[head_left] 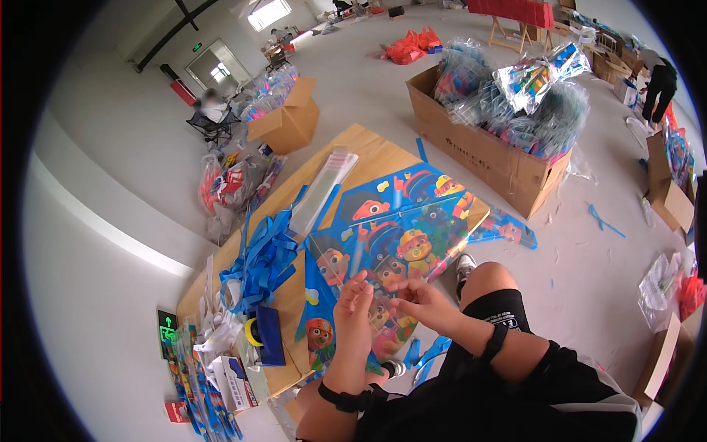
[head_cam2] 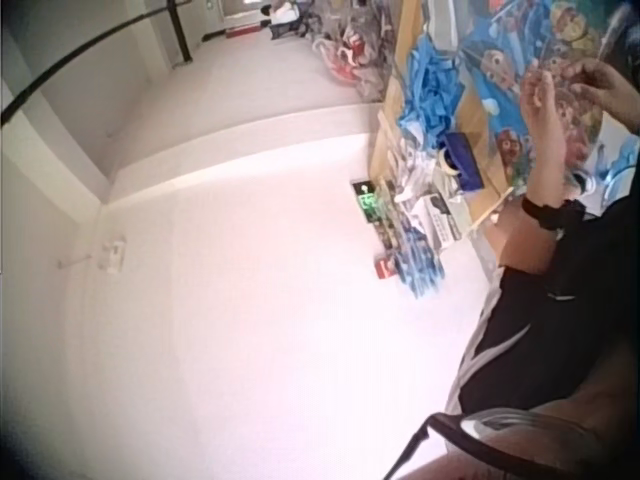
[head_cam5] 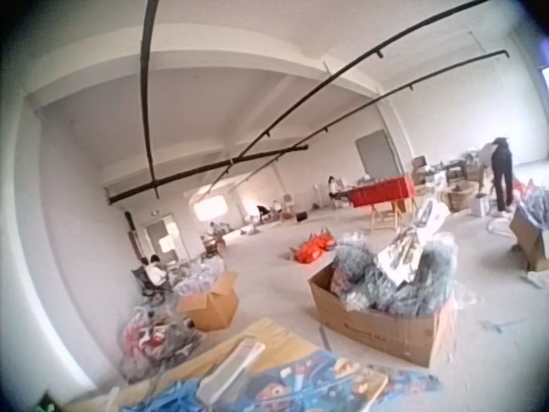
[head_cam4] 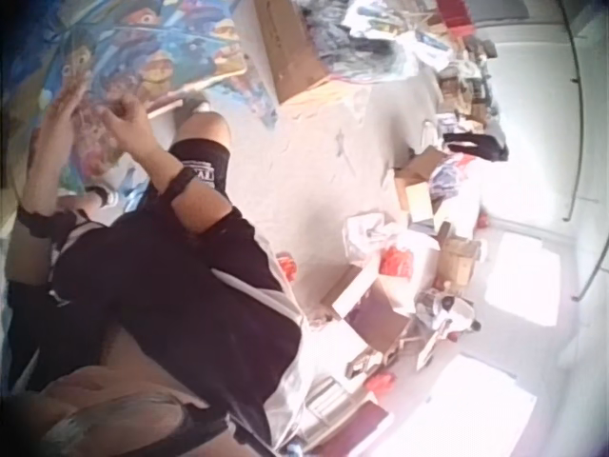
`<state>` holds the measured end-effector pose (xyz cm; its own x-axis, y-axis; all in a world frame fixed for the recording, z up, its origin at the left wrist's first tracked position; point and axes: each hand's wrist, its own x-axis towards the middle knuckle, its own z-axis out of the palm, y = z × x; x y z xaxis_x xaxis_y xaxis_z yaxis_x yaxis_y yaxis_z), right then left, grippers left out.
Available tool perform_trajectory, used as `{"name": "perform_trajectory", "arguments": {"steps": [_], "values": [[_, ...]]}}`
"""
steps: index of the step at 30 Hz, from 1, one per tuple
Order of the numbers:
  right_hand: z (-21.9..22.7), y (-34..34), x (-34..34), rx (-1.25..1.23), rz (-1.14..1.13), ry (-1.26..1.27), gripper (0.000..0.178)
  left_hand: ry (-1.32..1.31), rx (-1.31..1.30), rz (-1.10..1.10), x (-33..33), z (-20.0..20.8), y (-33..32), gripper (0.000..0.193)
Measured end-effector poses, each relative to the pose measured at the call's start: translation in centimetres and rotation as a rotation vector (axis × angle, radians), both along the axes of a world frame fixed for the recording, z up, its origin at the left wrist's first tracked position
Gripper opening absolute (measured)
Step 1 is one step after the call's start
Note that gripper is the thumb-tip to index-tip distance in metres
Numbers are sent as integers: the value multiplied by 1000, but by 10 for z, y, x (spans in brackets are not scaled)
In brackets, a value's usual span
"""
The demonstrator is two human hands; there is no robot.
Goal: Assembling a graphic kite by attaching plastic supports and ribbons.
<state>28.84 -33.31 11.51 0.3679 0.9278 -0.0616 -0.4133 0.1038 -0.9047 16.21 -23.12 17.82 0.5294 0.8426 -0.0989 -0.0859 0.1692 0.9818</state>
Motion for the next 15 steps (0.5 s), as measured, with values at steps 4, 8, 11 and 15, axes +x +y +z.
{"name": "perform_trajectory", "arguments": {"steps": [4,8,11,15], "values": [[-8,14,10,-2,56,-15,21,37,103,-72,4,-13,22,12],[-16,34,22,-15,46,66,19,84,33,-109,21,-22,43,12],[-24,51,34,-47,-16,76,19,202,146,-113,42,-32,65,15],[-37,81,50,-93,-130,173,18,274,316,-127,80,-58,104,18]]}}
